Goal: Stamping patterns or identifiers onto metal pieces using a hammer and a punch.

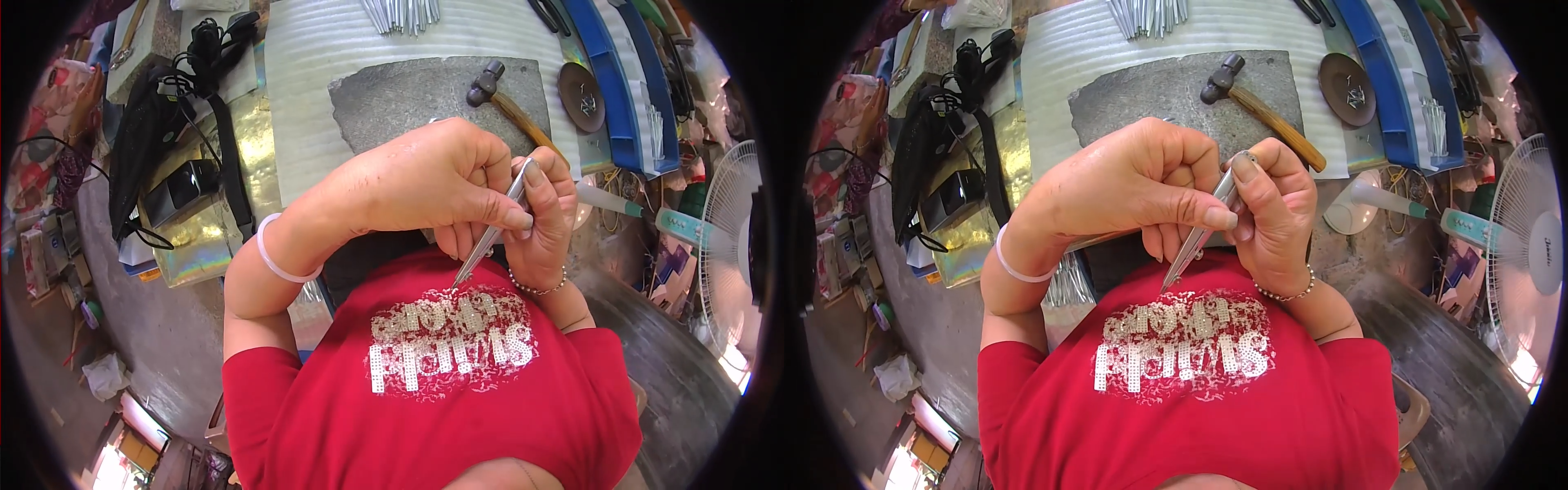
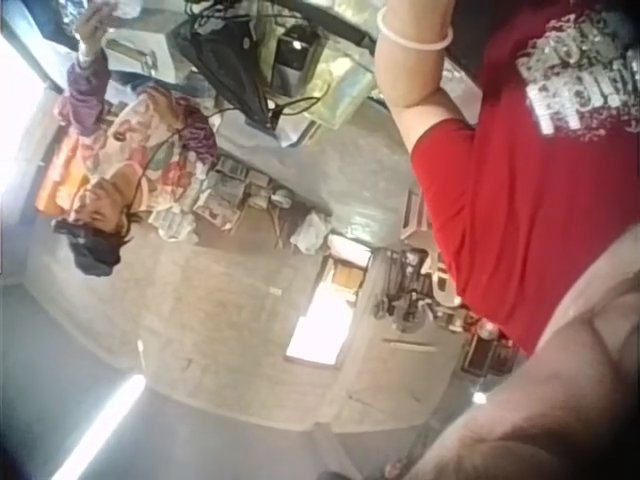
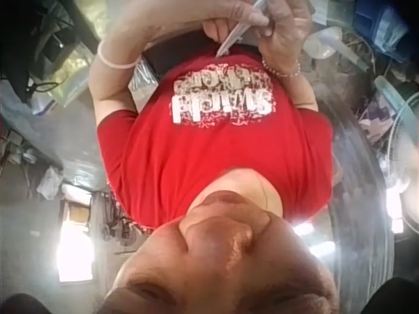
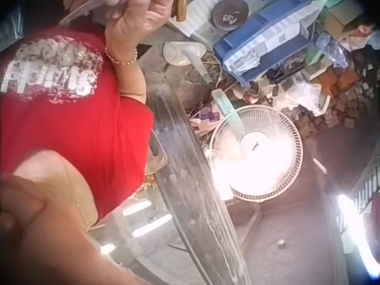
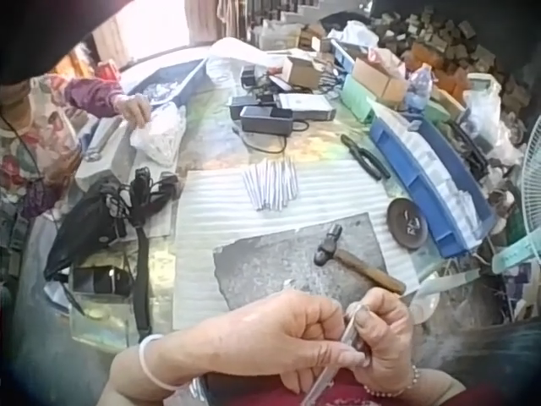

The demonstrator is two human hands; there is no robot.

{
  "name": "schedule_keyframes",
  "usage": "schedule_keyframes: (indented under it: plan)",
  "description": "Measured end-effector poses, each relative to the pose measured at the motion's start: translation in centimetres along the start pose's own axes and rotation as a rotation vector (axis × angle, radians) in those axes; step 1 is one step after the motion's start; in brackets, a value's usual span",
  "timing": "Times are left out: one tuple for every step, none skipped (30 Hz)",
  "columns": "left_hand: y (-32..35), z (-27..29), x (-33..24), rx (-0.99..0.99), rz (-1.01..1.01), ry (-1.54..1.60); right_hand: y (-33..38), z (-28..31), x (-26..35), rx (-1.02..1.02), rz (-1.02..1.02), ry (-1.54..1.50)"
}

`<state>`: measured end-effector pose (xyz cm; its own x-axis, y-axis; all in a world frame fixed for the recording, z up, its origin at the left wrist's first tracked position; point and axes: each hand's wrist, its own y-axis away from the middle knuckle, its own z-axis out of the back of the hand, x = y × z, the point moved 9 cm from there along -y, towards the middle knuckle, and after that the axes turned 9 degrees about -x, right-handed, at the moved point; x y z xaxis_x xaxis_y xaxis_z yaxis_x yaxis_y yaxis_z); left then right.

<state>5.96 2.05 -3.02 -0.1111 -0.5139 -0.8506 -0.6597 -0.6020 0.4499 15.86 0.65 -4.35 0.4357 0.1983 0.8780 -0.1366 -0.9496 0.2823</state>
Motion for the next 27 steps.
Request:
schedule_keyframes:
  plan:
    - [-0.1,-0.1,0.0,-0.002,0.002,-0.012,0.0,0.0,-0.1,0.001,-0.012,-0.010]
    - [0.0,-0.2,-0.1,-0.001,0.003,-0.016,0.0,0.1,0.1,0.000,-0.010,-0.014]
    - [0.0,-0.2,-0.1,-0.010,0.014,0.014,0.1,0.0,0.0,0.005,-0.054,-0.044]
    - [0.1,-0.3,-0.1,-0.018,0.025,0.045,0.2,-0.1,-0.2,0.009,-0.099,-0.075]
    - [0.1,-0.5,0.0,-0.017,0.028,0.041,0.2,0.1,-0.2,0.006,-0.098,-0.080]
    - [0.1,-0.6,0.0,-0.018,0.017,0.084,0.1,0.2,-0.3,0.027,-0.117,-0.101]
    - [0.1,-0.7,0.0,-0.020,0.007,0.128,0.1,0.2,-0.4,0.047,-0.137,-0.122]
    - [0.1,-0.8,0.0,-0.015,0.013,0.123,0.2,0.3,-0.4,0.041,-0.135,-0.129]
    - [0.2,-1.0,0.0,-0.008,-0.002,0.103,0.4,0.3,-0.3,0.045,-0.121,-0.128]
    - [0.3,-1.1,-0.1,-0.001,-0.016,0.084,0.5,0.3,-0.3,0.048,-0.107,-0.128]
    - [0.3,-1.3,0.1,0.008,-0.007,0.079,0.6,0.4,-0.2,0.037,-0.107,-0.135]
    - [0.4,-1.3,0.1,-0.007,-0.018,0.069,0.8,0.2,-0.1,0.049,-0.098,-0.120]
    - [0.5,-1.3,0.1,-0.022,-0.029,0.059,1.0,0.2,0.0,0.061,-0.089,-0.105]
    - [0.6,-1.5,0.2,-0.015,-0.020,0.056,1.1,0.4,-0.1,0.052,-0.090,-0.113]
    - [0.7,-1.5,0.1,-0.016,-0.019,0.046,1.2,0.5,-0.1,0.044,-0.091,-0.118]
    - [0.8,-1.6,0.0,-0.017,-0.019,0.036,1.3,0.4,0.1,0.053,-0.069,-0.116]
    - [0.9,-1.7,0.1,-0.011,-0.012,0.033,1.4,0.3,0.2,0.062,-0.047,-0.114]
    - [0.9,-1.7,0.2,-0.021,-0.013,0.034,1.4,0.4,0.3,0.058,-0.048,-0.117]
    - [0.9,-1.7,0.2,-0.031,-0.015,0.035,1.4,0.4,0.2,0.056,-0.062,-0.118]
    - [0.9,-1.8,0.3,-0.028,-0.012,0.033,1.4,0.4,0.0,0.055,-0.076,-0.119]
    - [0.9,-1.7,0.4,-0.045,-0.009,0.034,1.4,0.5,0.0,0.053,-0.075,-0.121]
    - [0.9,-1.7,0.5,-0.061,-0.007,0.035,1.4,0.6,-0.1,0.059,-0.090,-0.121]
    - [0.9,-1.8,0.7,-0.059,-0.006,0.033,1.3,0.6,-0.3,0.065,-0.105,-0.121]
    - [0.8,-1.7,0.7,-0.074,-0.023,0.046,1.2,0.6,-0.2,0.065,-0.104,-0.123]
    - [0.7,-1.7,0.8,-0.089,-0.041,0.060,1.2,0.6,-0.4,0.070,-0.132,-0.123]
    - [0.7,-1.7,1.0,-0.088,-0.040,0.058,1.1,0.5,-0.6,0.076,-0.160,-0.122]
    - [0.6,-1.7,1.1,-0.089,-0.045,0.094,1.0,0.6,-0.6,0.074,-0.159,-0.124]
